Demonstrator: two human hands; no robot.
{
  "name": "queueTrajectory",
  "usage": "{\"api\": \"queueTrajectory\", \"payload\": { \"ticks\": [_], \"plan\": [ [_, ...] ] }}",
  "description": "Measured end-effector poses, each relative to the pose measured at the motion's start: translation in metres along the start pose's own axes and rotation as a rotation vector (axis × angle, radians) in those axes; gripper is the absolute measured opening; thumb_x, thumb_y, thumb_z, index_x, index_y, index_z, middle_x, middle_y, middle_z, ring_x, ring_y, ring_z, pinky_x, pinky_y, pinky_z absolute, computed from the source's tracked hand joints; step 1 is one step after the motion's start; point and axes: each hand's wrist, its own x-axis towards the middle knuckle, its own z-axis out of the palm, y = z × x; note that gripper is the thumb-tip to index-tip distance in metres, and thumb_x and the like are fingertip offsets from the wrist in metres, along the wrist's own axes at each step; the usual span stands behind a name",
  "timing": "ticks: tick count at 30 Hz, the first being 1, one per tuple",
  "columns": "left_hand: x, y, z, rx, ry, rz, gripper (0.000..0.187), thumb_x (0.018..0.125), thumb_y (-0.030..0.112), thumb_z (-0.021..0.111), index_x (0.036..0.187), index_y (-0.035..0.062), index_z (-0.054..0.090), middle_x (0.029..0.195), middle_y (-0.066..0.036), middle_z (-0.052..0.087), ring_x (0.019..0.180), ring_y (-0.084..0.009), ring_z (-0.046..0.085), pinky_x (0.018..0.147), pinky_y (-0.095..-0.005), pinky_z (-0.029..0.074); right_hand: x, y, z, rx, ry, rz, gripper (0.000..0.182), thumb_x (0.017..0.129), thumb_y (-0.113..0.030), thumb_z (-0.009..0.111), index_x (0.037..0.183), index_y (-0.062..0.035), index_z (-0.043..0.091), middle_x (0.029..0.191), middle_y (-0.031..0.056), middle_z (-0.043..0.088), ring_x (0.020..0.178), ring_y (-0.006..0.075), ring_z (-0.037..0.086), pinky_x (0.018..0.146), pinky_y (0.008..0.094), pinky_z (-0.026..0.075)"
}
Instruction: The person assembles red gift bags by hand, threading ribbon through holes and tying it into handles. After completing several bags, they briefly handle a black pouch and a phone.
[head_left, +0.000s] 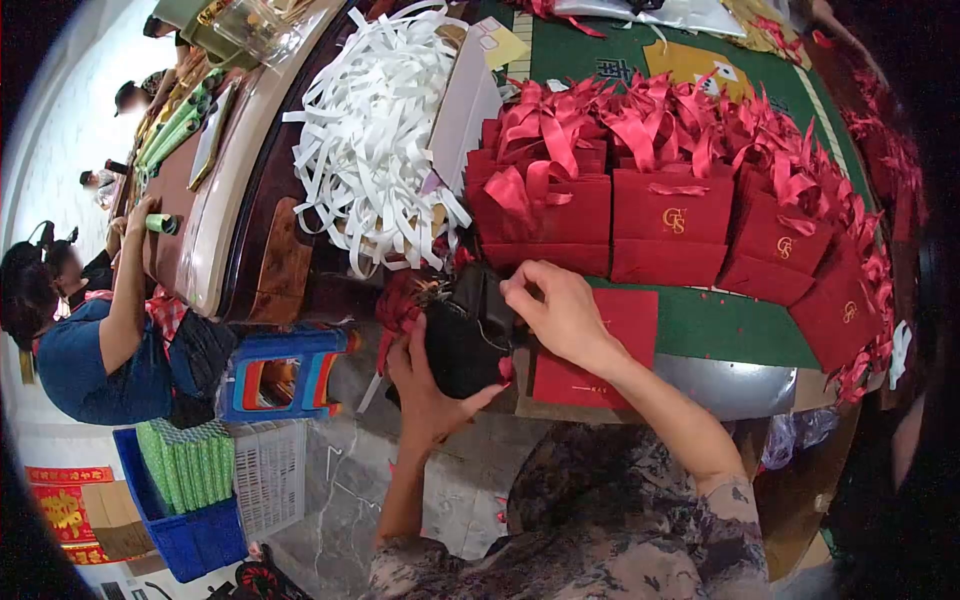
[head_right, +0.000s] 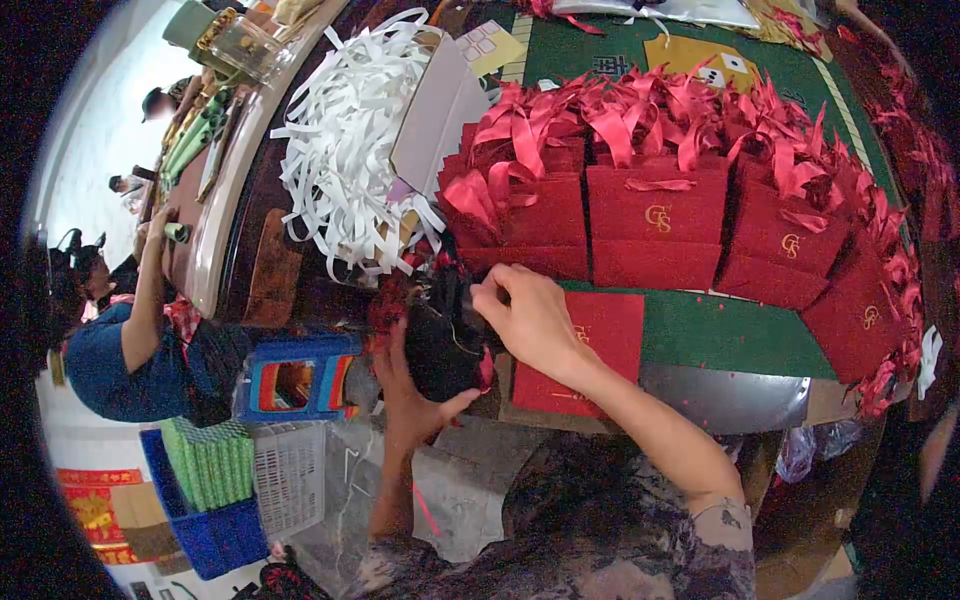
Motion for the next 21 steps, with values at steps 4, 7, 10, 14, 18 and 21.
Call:
{"api": "queueTrajectory", "payload": {
  "ticks": [4, 7, 10, 14, 18, 21],
  "plan": [
    [0.031, 0.005, -0.001, -0.124, 0.142, 0.109, 0.098, 0.062, 0.033, 0.09, 0.144, 0.0056, 0.043, 0.129, -0.02, 0.051, 0.121, -0.0428, 0.044, 0.107, -0.0531, 0.034, -0.001, 0.0, 0.003, -0.044, -0.02, -0.003, 0.025, 0.092, -0.021, 0.065, 0.086, 0.0033, 0.06, 0.082, 0.016, 0.064, 0.074, 0.0273, 0.066, 0.066, 0.0383, 0.049],
    [0.063, 0.024, 0.005, -0.034, 0.219, 0.109, 0.066, 0.069, 0.029, 0.087, 0.124, 0.0066, 0.056, 0.115, -0.015, 0.058, 0.111, -0.037, 0.052, 0.098, -0.0492, 0.038, -0.001, 0.009, 0.006, 0.044, -0.035, 0.052, 0.025, 0.093, -0.02, 0.065, 0.086, 0.0033, 0.059, 0.082, 0.0144, 0.063, 0.072, 0.0223, 0.066, 0.062, 0.0358, 0.05],
    [0.079, 0.022, 0.015, -0.065, 0.209, 0.156, 0.026, 0.078, 0.018, 0.08, 0.091, 0.0086, 0.059, 0.093, -0.005, 0.06, 0.095, -0.0277, 0.057, 0.086, -0.0446, 0.039, -0.002, 0.016, 0.007, 0.006, 0.014, -0.052, 0.024, 0.095, -0.019, 0.064, 0.087, 0.003, 0.058, 0.082, 0.0125, 0.062, 0.071, 0.0183, 0.065, 0.06, 0.0346, 0.051],
    [0.082, 0.016, 0.018, -0.027, 0.226, 0.216, 0.021, 0.08, 0.013, 0.077, 0.087, 0.006, 0.059, 0.089, -0.007, 0.058, 0.089, -0.0262, 0.058, 0.082, -0.0416, 0.042, -0.004, 0.015, 0.007, 0.039, -0.03, 0.014, 0.025, 0.097, -0.02, 0.062, 0.087, 0.0026, 0.057, 0.084, 0.0112, 0.06, 0.073, 0.0168, 0.064, 0.061, 0.0351, 0.052],
    [0.079, 0.012, 0.02, -0.292, 0.281, 0.014, 0.017, 0.082, 0.008, 0.072, 0.085, 0.0026, 0.056, 0.085, -0.011, 0.055, 0.08, -0.0281, 0.055, 0.074, -0.0394, 0.044, -0.007, 0.012, 0.002, 0.108, -0.013, 0.008, 0.023, 0.097, -0.019, 0.062, 0.088, 0.002, 0.056, 0.086, 0.01, 0.059, 0.074, 0.0146, 0.063, 0.059, 0.0306, 0.052],
    [0.07, 0.013, 0.02, -0.364, 0.279, -0.095, 0.022, 0.081, 0.009, 0.072, 0.093, 0.0022, 0.055, 0.09, -0.014, 0.055, 0.085, -0.0335, 0.056, 0.077, -0.0406, 0.044, -0.008, 0.018, 0.001, 0.165, 0.043, 0.013, 0.023, 0.097, -0.019, 0.062, 0.088, 0.0016, 0.056, 0.087, 0.0084, 0.058, 0.074, 0.0121, 0.061, 0.058, 0.0275, 0.051]
  ]
}}
